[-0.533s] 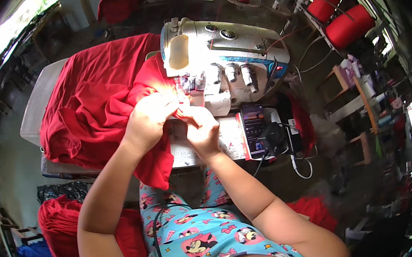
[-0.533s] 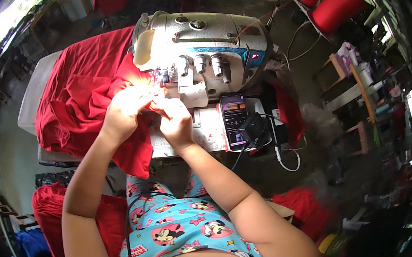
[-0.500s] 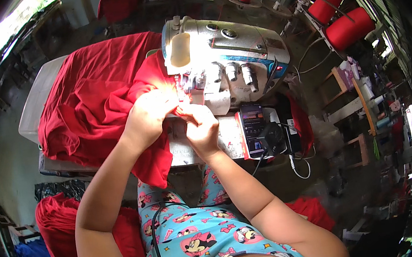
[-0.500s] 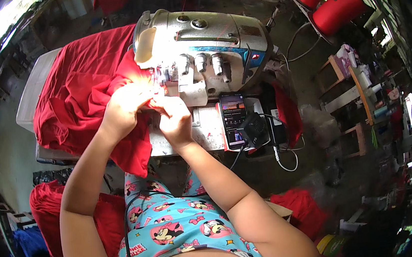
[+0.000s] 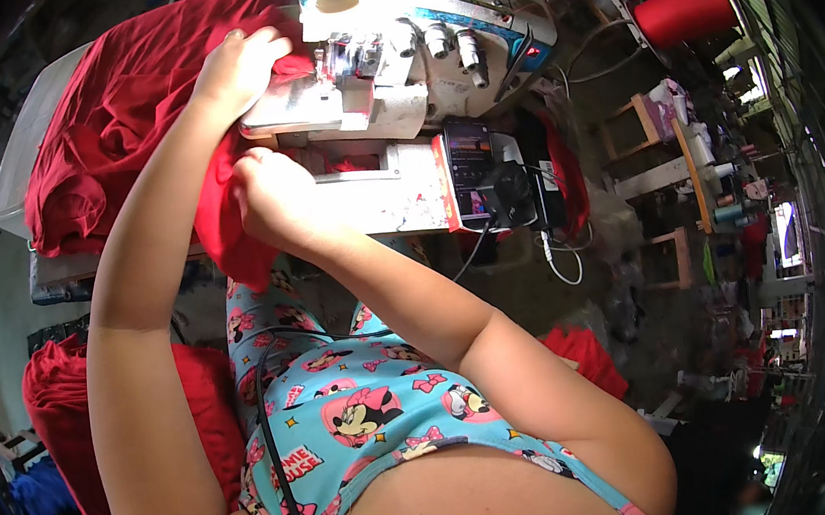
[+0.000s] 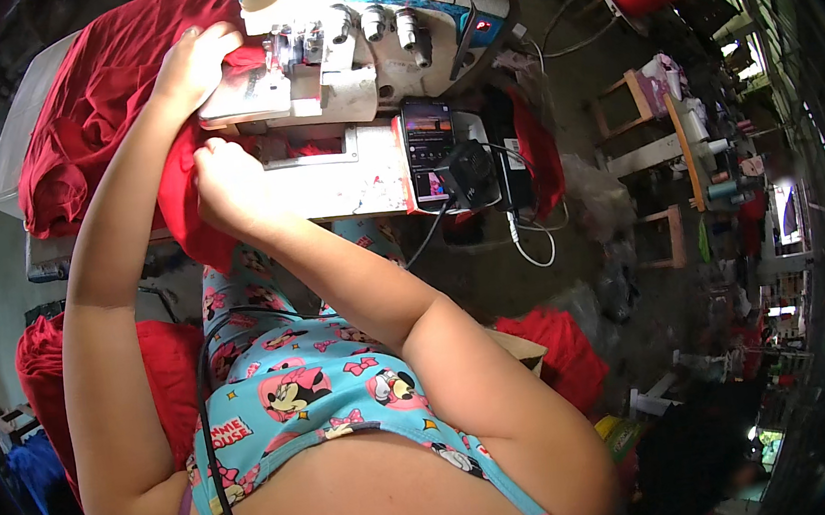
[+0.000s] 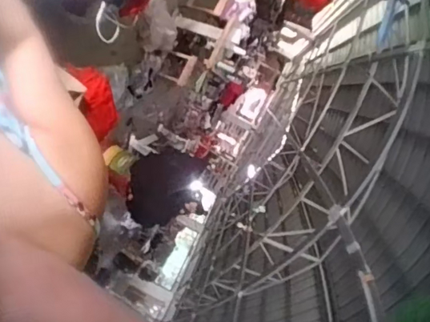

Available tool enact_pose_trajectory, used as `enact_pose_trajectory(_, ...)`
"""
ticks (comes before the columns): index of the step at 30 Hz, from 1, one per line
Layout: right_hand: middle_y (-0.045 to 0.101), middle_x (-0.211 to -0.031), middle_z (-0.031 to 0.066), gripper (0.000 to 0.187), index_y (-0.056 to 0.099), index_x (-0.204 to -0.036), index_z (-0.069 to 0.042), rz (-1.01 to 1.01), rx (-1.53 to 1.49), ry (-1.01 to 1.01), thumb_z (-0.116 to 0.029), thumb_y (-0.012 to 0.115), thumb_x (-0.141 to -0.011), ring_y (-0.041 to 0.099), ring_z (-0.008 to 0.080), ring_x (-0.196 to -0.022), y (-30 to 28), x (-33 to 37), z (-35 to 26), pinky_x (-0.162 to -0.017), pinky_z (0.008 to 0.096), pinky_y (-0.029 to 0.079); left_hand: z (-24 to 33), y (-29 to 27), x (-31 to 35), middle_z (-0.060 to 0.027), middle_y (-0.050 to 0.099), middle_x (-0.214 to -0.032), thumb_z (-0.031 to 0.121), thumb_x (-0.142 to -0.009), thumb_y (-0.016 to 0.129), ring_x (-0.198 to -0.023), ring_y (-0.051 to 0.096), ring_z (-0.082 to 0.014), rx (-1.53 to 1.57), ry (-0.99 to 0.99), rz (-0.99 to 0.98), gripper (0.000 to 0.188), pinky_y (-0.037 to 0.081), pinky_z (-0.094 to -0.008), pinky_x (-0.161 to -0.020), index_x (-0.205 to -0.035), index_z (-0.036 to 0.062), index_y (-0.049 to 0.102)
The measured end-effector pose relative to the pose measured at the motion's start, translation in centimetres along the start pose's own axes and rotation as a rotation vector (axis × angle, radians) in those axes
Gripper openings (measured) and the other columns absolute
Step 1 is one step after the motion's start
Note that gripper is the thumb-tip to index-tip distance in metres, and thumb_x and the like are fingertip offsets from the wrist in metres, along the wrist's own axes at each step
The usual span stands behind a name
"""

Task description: The person repeatedly folds and aligns a red fabric piece by hand in front of a sewing machine. The fabric is handled one at a time, smoothed, and repositioned multiple times without being sewn.

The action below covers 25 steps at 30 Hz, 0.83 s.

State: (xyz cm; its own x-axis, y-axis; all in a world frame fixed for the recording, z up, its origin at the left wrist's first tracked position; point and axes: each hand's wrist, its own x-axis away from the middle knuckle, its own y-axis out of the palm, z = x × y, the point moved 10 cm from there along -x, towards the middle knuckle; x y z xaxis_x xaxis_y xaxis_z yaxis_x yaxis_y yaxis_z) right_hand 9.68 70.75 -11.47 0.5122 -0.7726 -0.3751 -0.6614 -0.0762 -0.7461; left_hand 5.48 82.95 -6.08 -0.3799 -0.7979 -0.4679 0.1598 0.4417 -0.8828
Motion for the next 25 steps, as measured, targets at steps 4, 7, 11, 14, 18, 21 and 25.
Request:
enact_pose_trajectory(4, 0.052, -0.115, 0.0249, 0.033, 0.058, -0.102, 0.003, -0.025, 0.131, -0.349, -0.017, 0.064, -0.077, 0.053, 0.0416, -0.100, 1.0, 2.8, -4.8, -0.093, 0.0523, 0.039, 6.0, -1.8, 2.9, -0.0094, 0.065, -0.066, 0.016, -0.068, 0.067, -0.063, 0.066, -0.0253, -0.097, 0.135, -0.348, 0.010, 0.053, -0.0351, -0.053, -0.075, 0.0106, 0.069)
enact_pose_trajectory(7, 0.063, -0.094, 0.0178, 0.022, 0.064, -0.095, -0.003, -0.212, -0.186, -0.312, -0.016, 0.062, -0.076, 0.056, 0.0352, -0.101, 1.5, 3.6, -7.3, -0.090, 0.0455, 0.040, 14.0, 1.3, 5.9, -0.0192, 0.062, -0.079, 0.007, -0.070, 0.056, -0.072, 0.062, -0.0350, 0.243, 0.153, -0.666, 0.020, 0.050, -0.0409, -0.065, -0.088, -0.0011, 0.060)
enact_pose_trajectory(11, 0.062, -0.093, 0.0161, 0.021, 0.061, -0.101, -0.004, -0.252, -0.250, -0.110, -0.013, 0.058, -0.083, 0.060, 0.0301, -0.095, 2.2, 4.0, -3.2, -0.082, 0.0357, 0.046, 13.2, -0.4, 2.4, -0.0176, 0.062, -0.104, 0.026, -0.091, 0.049, -0.096, 0.059, -0.0308, 0.786, -0.038, -0.475, 0.034, 0.044, -0.0364, -0.087, -0.106, -0.0034, 0.059)
enact_pose_trajectory(14, 0.066, -0.094, 0.0168, 0.020, 0.063, -0.099, -0.001, -0.263, -0.635, -0.226, -0.009, 0.062, -0.080, 0.063, 0.0308, -0.090, -5.1, 5.8, -4.5, -0.079, 0.0340, 0.049, 9.2, -2.6, 3.5, -0.0091, 0.063, -0.108, 0.017, -0.094, 0.048, -0.100, 0.057, -0.0180, 1.142, -0.066, -0.304, 0.030, 0.042, -0.0292, -0.092, -0.115, -0.0022, 0.057)
enact_pose_trajectory(18, 0.062, -0.099, 0.0156, 0.018, 0.064, -0.095, -0.001, 0.525, -0.354, 0.256, -0.009, 0.067, -0.079, 0.058, 0.0269, -0.084, -14.8, 6.1, 5.5, -0.076, 0.0313, 0.047, 6.4, -3.8, 5.6, -0.0041, 0.063, -0.101, 0.009, -0.093, 0.049, -0.092, 0.059, -0.0097, 1.774, -0.432, -0.359, 0.022, 0.046, -0.0250, -0.086, -0.111, -0.0002, 0.057)
enact_pose_trajectory(21, 0.063, -0.096, 0.0161, 0.024, 0.064, -0.103, -0.002, 0.399, -0.284, -0.098, -0.010, 0.067, -0.080, 0.058, 0.0268, -0.084, -12.8, 3.0, 5.3, -0.078, 0.0342, 0.046, 4.9, -4.7, 6.5, -0.0025, 0.064, -0.097, 0.014, -0.093, 0.054, -0.088, 0.060, -0.0089, 1.744, -0.564, -0.335, 0.022, 0.047, -0.0252, -0.084, -0.110, 0.0000, 0.058)
enact_pose_trajectory(25, 0.065, -0.104, 0.0123, 0.026, 0.060, -0.114, -0.002, 0.153, -0.788, 0.152, -0.010, 0.059, -0.090, 0.062, 0.0210, -0.097, -8.7, 2.0, 6.7, -0.090, 0.0288, 0.046, 2.3, -5.7, 7.9, -0.0051, 0.065, -0.102, 0.019, -0.091, 0.059, -0.089, 0.061, -0.0094, 1.472, -0.572, -0.318, 0.028, 0.048, -0.0252, -0.086, -0.112, -0.0007, 0.058)
